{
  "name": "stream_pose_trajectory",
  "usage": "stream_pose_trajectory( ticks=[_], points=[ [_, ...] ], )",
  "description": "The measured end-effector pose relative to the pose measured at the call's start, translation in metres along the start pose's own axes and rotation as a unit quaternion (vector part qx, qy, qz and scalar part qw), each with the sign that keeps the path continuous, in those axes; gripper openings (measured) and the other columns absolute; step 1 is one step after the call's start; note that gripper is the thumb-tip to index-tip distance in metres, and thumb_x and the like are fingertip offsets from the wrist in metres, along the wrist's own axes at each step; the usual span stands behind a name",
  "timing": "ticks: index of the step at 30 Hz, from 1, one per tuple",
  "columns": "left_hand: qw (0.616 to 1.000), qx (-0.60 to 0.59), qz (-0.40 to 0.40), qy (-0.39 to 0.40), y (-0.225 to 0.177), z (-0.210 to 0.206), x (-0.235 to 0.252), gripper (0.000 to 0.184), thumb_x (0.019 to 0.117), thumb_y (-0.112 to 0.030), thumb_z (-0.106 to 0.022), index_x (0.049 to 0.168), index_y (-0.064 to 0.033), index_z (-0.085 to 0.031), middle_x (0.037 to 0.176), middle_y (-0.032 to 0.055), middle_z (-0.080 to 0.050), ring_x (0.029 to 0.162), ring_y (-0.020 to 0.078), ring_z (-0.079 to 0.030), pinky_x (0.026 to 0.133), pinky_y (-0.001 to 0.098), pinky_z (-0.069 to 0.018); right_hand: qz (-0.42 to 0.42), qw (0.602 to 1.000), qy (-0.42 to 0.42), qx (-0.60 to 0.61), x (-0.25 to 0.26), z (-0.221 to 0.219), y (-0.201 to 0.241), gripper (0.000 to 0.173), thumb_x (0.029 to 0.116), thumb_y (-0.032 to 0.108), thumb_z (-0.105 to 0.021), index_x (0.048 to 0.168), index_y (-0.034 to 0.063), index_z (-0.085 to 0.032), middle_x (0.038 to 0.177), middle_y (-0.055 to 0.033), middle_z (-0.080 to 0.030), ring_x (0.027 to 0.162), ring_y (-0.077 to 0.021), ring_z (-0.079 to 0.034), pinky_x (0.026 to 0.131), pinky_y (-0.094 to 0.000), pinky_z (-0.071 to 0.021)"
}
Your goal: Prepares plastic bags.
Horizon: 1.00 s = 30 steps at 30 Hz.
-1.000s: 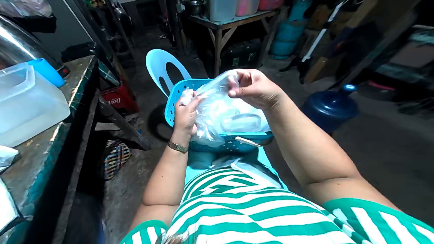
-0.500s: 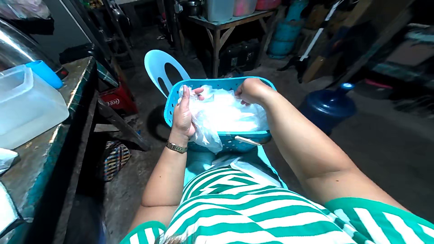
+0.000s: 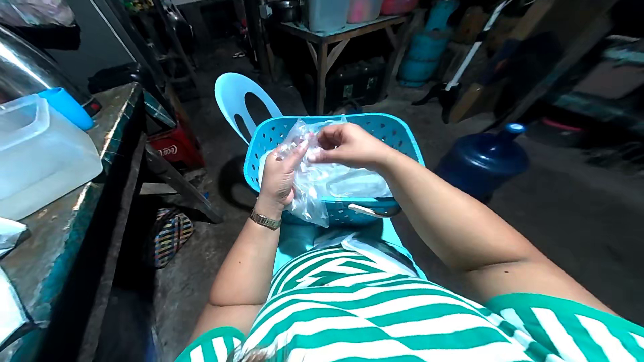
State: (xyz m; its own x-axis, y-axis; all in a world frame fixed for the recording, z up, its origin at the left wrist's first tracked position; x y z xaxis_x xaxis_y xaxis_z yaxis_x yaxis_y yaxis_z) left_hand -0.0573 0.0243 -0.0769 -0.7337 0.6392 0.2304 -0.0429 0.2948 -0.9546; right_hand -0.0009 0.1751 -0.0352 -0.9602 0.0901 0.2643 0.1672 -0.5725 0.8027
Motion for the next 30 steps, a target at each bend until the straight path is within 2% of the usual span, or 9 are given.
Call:
stream_pose_trajectory(
  ticks=[4, 9, 14, 19, 22, 24, 26, 28, 30],
  points=[
    [0.998, -0.002, -0.062, 0.003, -0.003, 0.002, 0.003, 0.025, 0.0959, -0.011, -0.070, 0.120, -0.0151, -0.069, 0.104, -0.0010, -0.072, 0.084, 0.0070, -0.069, 0.073, 0.0256, -0.0602, 0.030, 0.999, -0.011, -0.014, -0.001, 0.003, 0.007, 0.009, 0.0955, 0.009, -0.071, 0.091, 0.0021, -0.071, 0.076, 0.0006, -0.065, 0.067, -0.0017, -0.056, 0.067, -0.0221, -0.0487],
    [0.995, -0.061, -0.026, 0.069, -0.002, -0.003, -0.002, 0.022, 0.0949, -0.023, -0.072, 0.116, -0.0187, -0.070, 0.095, -0.0005, -0.073, 0.077, 0.0075, -0.070, 0.067, 0.0268, -0.0611, 0.031, 0.998, -0.047, 0.019, -0.002, 0.005, 0.008, 0.016, 0.1007, 0.010, -0.063, 0.090, 0.0042, -0.073, 0.076, 0.0036, -0.065, 0.067, 0.0019, -0.056, 0.067, -0.0202, -0.0485],
    [0.995, -0.068, -0.025, 0.071, -0.001, -0.002, -0.002, 0.027, 0.0924, -0.007, -0.067, 0.117, -0.0184, -0.067, 0.097, 0.0001, -0.072, 0.078, 0.0076, -0.069, 0.067, 0.0265, -0.0604, 0.023, 0.994, -0.061, 0.093, -0.002, 0.006, 0.003, 0.013, 0.1000, 0.006, -0.062, 0.094, 0.0031, -0.074, 0.080, 0.0031, -0.069, 0.073, 0.0014, -0.061, 0.073, -0.0193, -0.0531],
    [0.996, -0.068, 0.007, 0.053, 0.001, -0.002, -0.003, 0.026, 0.0972, -0.038, -0.070, 0.118, -0.0223, -0.069, 0.094, -0.0022, -0.072, 0.076, 0.0064, -0.070, 0.066, 0.0259, -0.0607, -0.002, 0.991, -0.091, 0.100, -0.001, 0.008, 0.000, 0.017, 0.1020, 0.009, -0.060, 0.106, 0.0035, -0.075, 0.081, 0.0033, -0.069, 0.071, 0.0002, -0.060, 0.071, -0.0202, -0.0525],
    [0.981, -0.137, -0.037, 0.132, -0.001, -0.001, -0.006, 0.020, 0.0995, -0.034, -0.065, 0.113, -0.0214, -0.072, 0.096, -0.0034, -0.074, 0.078, 0.0035, -0.071, 0.068, 0.0223, -0.0602, -0.010, 0.974, -0.083, 0.212, -0.001, 0.008, 0.001, 0.016, 0.1053, 0.006, -0.052, 0.102, 0.0030, -0.067, 0.086, 0.0031, -0.068, 0.077, -0.0030, -0.066, 0.076, -0.0232, -0.0581],
    [0.964, -0.162, -0.078, 0.193, -0.002, 0.001, -0.007, 0.014, 0.0987, -0.028, -0.064, 0.108, -0.0202, -0.072, 0.090, -0.0042, -0.073, 0.076, 0.0020, -0.069, 0.067, 0.0197, -0.0585, -0.011, 0.922, -0.068, 0.381, -0.003, 0.007, 0.004, 0.024, 0.1092, 0.006, -0.039, 0.099, 0.0079, -0.060, 0.089, 0.0006, -0.070, 0.082, -0.0085, -0.070, 0.081, -0.0283, -0.0604],
    [0.957, -0.187, -0.081, 0.206, 0.002, 0.005, -0.006, 0.010, 0.0986, -0.025, -0.063, 0.104, -0.0207, -0.070, 0.083, -0.0059, -0.067, 0.071, 0.0015, -0.065, 0.063, 0.0182, -0.0554, -0.003, 0.875, -0.050, 0.482, -0.005, 0.005, 0.007, 0.034, 0.1117, 0.015, -0.033, 0.094, 0.0124, -0.061, 0.076, 0.0019, -0.067, 0.069, -0.0079, -0.068, 0.072, -0.0264, -0.0610],
    [0.962, -0.227, -0.040, 0.145, 0.006, 0.010, -0.003, 0.014, 0.0973, -0.030, -0.065, 0.107, -0.0213, -0.070, 0.087, -0.0046, -0.071, 0.074, 0.0038, -0.068, 0.065, 0.0219, -0.0582, -0.011, 0.889, -0.006, 0.458, -0.006, -0.003, 0.006, 0.041, 0.1123, 0.027, -0.030, 0.088, 0.0160, -0.062, 0.064, 0.0077, -0.057, 0.057, -0.0023, -0.056, 0.059, -0.0203, -0.0527],
    [0.960, -0.249, -0.024, 0.127, 0.007, 0.011, -0.001, 0.021, 0.0998, -0.037, -0.062, 0.114, -0.0226, -0.069, 0.095, -0.0042, -0.073, 0.081, 0.0050, -0.071, 0.070, 0.0239, -0.0603, -0.030, 0.934, 0.082, 0.346, -0.012, -0.015, 0.009, 0.032, 0.1069, 0.024, -0.038, 0.086, 0.0182, -0.061, 0.065, 0.0109, -0.059, 0.060, 0.0016, -0.056, 0.060, -0.0185, -0.0505]
  ],
)
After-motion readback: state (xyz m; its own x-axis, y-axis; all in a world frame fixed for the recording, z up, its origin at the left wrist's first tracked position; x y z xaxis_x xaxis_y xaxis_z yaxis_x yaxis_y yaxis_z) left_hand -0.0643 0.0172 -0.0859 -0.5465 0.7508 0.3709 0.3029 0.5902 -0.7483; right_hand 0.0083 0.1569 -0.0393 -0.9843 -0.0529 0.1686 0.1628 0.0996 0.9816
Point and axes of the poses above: each hand's wrist, its own x-axis towards the middle knuckle, its own z-axis out of the back of the hand, y = z × x, the point moved 6 cm from there along x, towards the middle knuckle
